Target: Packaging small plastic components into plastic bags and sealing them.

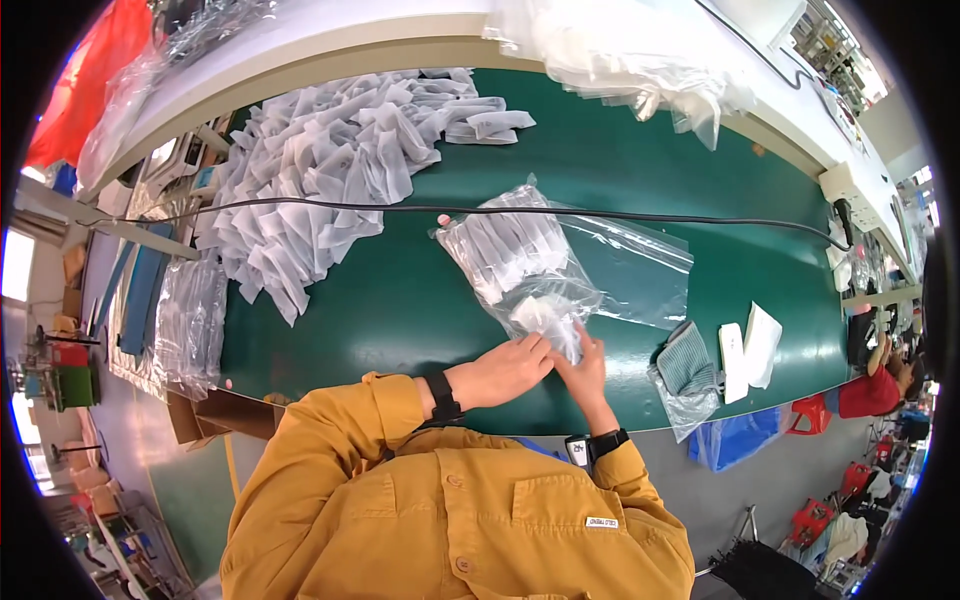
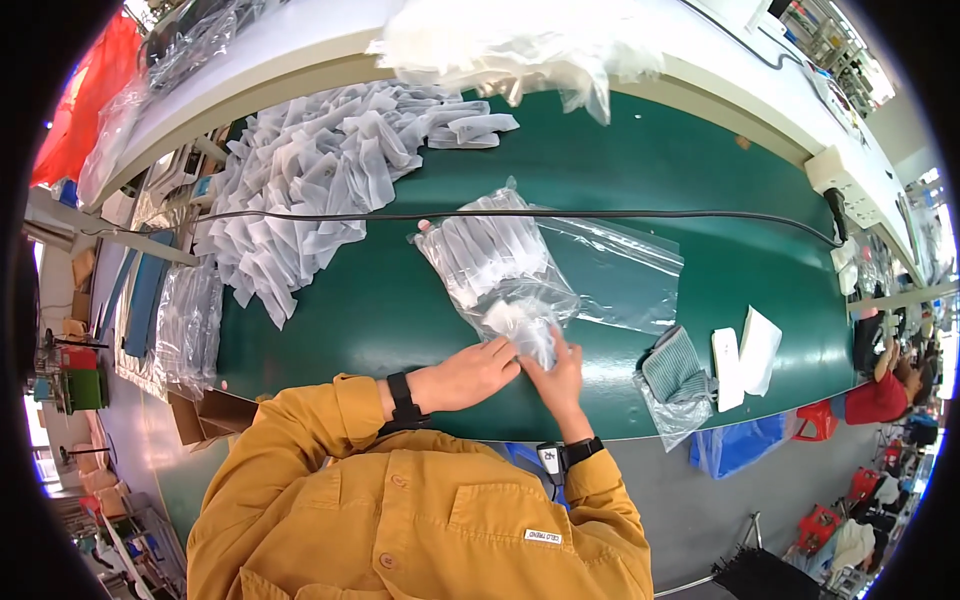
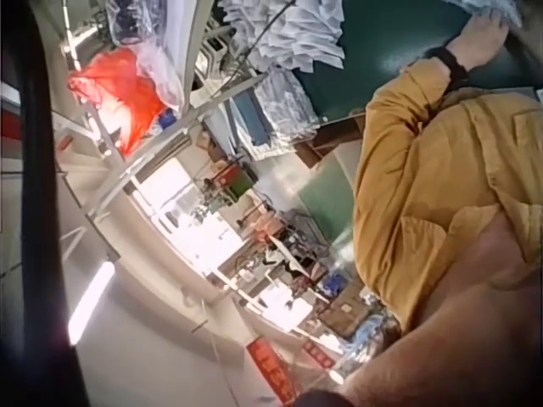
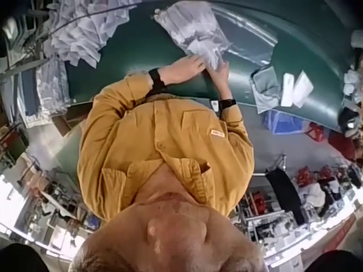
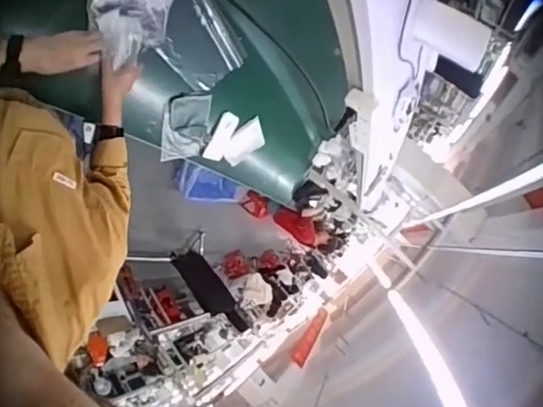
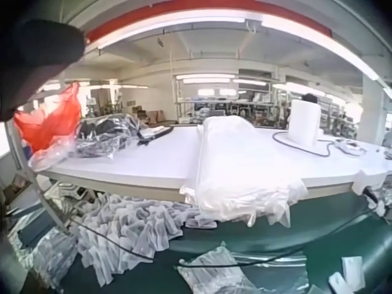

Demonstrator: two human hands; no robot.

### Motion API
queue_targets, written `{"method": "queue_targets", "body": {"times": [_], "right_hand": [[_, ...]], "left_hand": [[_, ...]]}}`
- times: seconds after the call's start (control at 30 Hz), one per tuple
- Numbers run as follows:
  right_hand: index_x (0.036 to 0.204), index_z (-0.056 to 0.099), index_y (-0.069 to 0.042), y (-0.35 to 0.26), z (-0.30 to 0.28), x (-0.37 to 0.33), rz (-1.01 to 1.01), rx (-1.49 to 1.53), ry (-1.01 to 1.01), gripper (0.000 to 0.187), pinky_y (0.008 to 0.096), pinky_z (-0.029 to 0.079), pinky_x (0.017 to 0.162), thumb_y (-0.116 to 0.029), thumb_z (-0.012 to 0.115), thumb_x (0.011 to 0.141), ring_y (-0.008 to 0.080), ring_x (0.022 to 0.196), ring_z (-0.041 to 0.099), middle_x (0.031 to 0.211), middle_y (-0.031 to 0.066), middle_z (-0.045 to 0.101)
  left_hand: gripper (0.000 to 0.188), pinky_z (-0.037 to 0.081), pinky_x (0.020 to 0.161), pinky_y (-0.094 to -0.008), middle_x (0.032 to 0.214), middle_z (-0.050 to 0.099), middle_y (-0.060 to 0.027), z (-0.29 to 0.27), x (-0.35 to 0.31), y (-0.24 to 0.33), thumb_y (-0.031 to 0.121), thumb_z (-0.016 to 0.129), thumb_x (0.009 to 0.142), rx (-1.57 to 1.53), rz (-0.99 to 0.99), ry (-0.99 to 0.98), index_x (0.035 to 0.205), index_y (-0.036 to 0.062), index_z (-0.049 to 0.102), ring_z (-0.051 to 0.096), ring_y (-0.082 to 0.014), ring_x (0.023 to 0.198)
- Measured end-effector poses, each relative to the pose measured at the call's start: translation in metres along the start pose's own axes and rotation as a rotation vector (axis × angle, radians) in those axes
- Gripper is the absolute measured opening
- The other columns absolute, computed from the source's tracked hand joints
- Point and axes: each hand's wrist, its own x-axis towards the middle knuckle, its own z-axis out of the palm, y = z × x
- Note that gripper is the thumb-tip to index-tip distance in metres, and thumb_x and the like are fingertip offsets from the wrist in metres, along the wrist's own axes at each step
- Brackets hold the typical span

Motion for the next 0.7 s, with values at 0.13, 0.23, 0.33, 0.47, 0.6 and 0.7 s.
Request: {"method": "queue_targets", "body": {"times": [0.13, 0.23, 0.33, 0.47, 0.6, 0.7], "right_hand": [[0.134, 0.055, -0.007, 0.004, 0.024, 0.028, 0.041, 0.208, -0.040, 0.076, 0.0448, 0.048, 0.088, -0.037, 0.081, 0.069, 0.0413, 0.103, 0.056, 0.110, 0.0249, 0.055], [0.136, 0.053, -0.008, 0.005, 0.047, 0.050, -0.001, -0.084, 0.119, 0.079, 0.0472, 0.047, 0.089, -0.041, 0.079, 0.069, 0.0439, 0.105, 0.054, 0.113, 0.0278, 0.053], [0.137, 0.050, -0.006, 0.009, 0.059, 0.055, -0.083, -0.286, 0.171, 0.076, 0.0475, 0.045, 0.089, -0.042, 0.073, 0.074, 0.0435, 0.102, 0.054, 0.114, 0.0284, 0.054], [0.144, 0.039, -0.006, 0.017, 0.050, 0.086, -0.182, -0.530, 0.175, 0.091, 0.0544, 0.041, 0.095, -0.047, 0.075, 0.071, 0.0491, 0.109, 0.048, 0.128, 0.0346, 0.042], [0.145, 0.034, -0.004, 0.000, 0.052, 0.107, -0.240, -0.464, 0.270, 0.084, 0.0509, 0.037, 0.101, -0.038, 0.072, 0.079, 0.0466, 0.118, 0.045, 0.137, 0.0312, 0.040], [0.148, 0.028, -0.004, 0.004, 0.041, 0.097, -0.409, -0.435, 0.275, 0.091, 0.0502, 0.034, 0.105, -0.034, 0.076, 0.077, 0.0493, 0.119, 0.044, 0.139, 0.0319, 0.038]], "left_hand": [[0.010, 0.049, 0.077, -0.0364, 0.092, 0.050, -0.0124, 0.006, 0.001, 0.000, 0.010, 0.054, 0.081, -0.043, 0.101, -0.025, 0.083, -0.0003, 0.053, 0.052, -0.0259, 0.089], [0.011, 0.050, 0.077, -0.0369, 0.093, 0.050, -0.0134, 0.007, -0.007, -0.003, 0.009, 0.053, 0.082, -0.042, 0.125, -0.151, 0.083, -0.0012, 0.053, 0.052, -0.0266, 0.089], [0.012, 0.048, 0.076, -0.0351, 0.092, 0.051, -0.0137, 0.020, -0.010, -0.006, 0.010, 0.051, 0.083, -0.164, 0.176, -0.017, 0.082, -0.0021, 0.055, 0.052, -0.0273, 0.090], [0.013, 0.048, 0.075, -0.0361, 0.093, 0.050, -0.0146, 0.033, -0.013, -0.006, 0.009, 0.050, 0.085, -0.319, 0.045, -0.093, 0.085, -0.0026, 0.054, 0.051, -0.0289, 0.090], [0.013, 0.048, 0.076, -0.0386, 0.096, 0.049, -0.0152, 0.035, -0.012, -0.006, 0.010, 0.050, 0.086, -0.291, 0.071, -0.140, 0.091, -0.0011, 0.053, 0.051, -0.0309, 0.092], [0.014, 0.048, 0.078, -0.0398, 0.101, 0.050, -0.0163, 0.029, -0.021, -0.014, 0.010, 0.051, 0.086, -0.332, 0.046, -0.103, 0.095, -0.0002, 0.054, 0.051, -0.0320, 0.095]]}}
